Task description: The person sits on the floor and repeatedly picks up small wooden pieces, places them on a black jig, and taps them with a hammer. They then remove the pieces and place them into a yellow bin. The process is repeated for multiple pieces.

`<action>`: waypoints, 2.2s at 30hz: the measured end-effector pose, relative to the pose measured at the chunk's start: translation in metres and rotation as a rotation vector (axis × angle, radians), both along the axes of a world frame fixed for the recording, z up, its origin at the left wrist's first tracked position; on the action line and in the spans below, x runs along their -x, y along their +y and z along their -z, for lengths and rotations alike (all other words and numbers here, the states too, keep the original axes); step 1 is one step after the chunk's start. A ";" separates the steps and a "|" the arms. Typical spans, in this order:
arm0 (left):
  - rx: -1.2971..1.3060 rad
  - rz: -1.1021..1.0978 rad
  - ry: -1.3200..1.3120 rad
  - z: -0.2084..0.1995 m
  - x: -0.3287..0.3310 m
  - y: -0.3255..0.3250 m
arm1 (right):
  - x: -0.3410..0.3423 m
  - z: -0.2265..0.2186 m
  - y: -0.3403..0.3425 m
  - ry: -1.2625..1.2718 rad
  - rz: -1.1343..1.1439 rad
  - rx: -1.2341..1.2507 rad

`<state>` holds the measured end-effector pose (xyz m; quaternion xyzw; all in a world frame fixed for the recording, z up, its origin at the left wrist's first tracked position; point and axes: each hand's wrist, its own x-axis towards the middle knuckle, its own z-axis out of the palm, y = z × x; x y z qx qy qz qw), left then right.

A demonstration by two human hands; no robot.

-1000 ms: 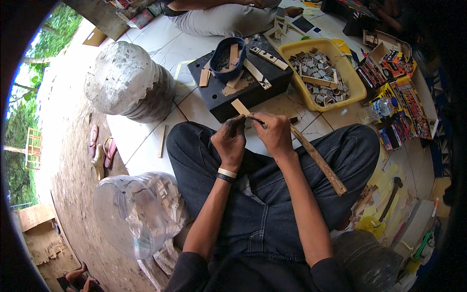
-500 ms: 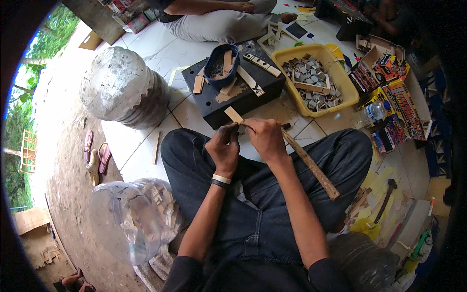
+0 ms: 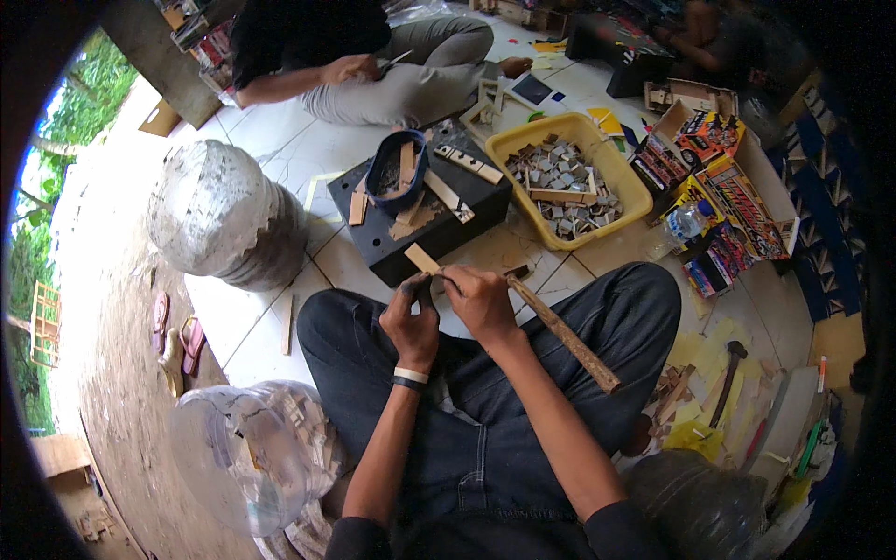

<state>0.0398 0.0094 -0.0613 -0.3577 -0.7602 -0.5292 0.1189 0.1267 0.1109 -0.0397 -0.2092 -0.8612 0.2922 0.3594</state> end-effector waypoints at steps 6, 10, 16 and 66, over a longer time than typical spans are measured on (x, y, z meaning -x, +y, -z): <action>0.033 0.079 -0.068 -0.021 0.005 -0.009 | 0.000 0.005 -0.003 0.022 0.020 -0.031; -0.025 -0.036 -0.014 -0.050 0.029 -0.004 | -0.001 0.005 -0.005 0.048 0.021 -0.057; 0.042 0.145 0.234 -0.091 0.123 0.056 | -0.001 0.012 -0.008 -0.009 0.053 -0.059; -0.126 0.305 -0.410 -0.064 0.058 -0.002 | 0.000 0.024 -0.006 0.046 0.062 -0.099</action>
